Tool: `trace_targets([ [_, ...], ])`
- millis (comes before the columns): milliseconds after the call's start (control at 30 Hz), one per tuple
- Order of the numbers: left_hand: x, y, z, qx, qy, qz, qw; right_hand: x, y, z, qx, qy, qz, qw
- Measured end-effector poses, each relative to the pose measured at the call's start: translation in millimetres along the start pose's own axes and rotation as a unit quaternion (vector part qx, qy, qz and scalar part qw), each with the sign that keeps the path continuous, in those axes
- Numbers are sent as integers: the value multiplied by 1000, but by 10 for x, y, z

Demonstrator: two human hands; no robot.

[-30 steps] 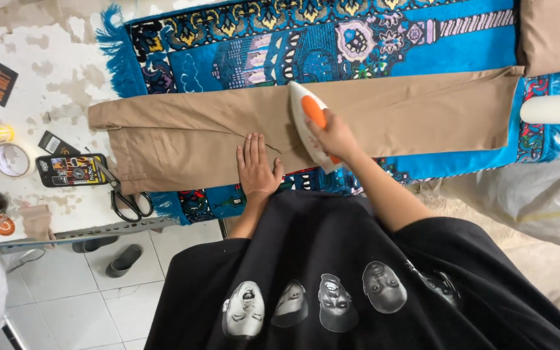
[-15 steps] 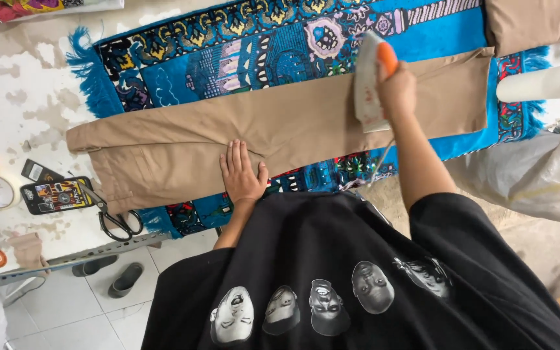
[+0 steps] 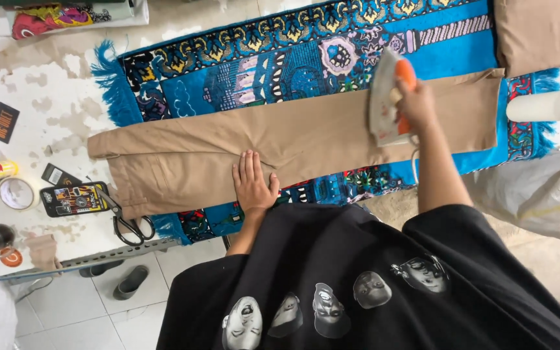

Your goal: Ironing a pair of tan pants, spraying them with liquid, and folding them into a brown paper sleeve.

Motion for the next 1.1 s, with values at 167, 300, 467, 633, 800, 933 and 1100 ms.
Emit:
trace_targets([
  [167,19,-24,-49,-16,35,-7,999,1215,-892,-1094,89,-182,77,976],
  [300,10,-56,-73,-9,19,-1,1000,1545,-1027,-1655,167,-223,140,950],
  [467,35,-39,-74,-5,14,-8,1000,1474,-1171,-1516,304,-157,222,913],
  [633,19,-25,-41,-12,16,-9,1000,331,-312,-485,330,36,138,933],
  [800,5,-15,-42,-19,22,-7,1000,-378,-3,956,312,138,129,931],
  [933,5,-18,-57,-7,33,-3,999,-816,659,1353,35,95,-50,994],
  [1100,13,-12,-38,8,-4,13,1000,-208,-44,488,91,-45,-7,995],
])
Point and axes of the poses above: each hand's wrist, its own x-axis away from the middle knuckle, its own z-axis out of the back of the hand, y = z × x, the point moved 6 cm from there along -x, towards the middle knuckle, and after that the axes turned 8 degrees about z, right-handed, at the moved point
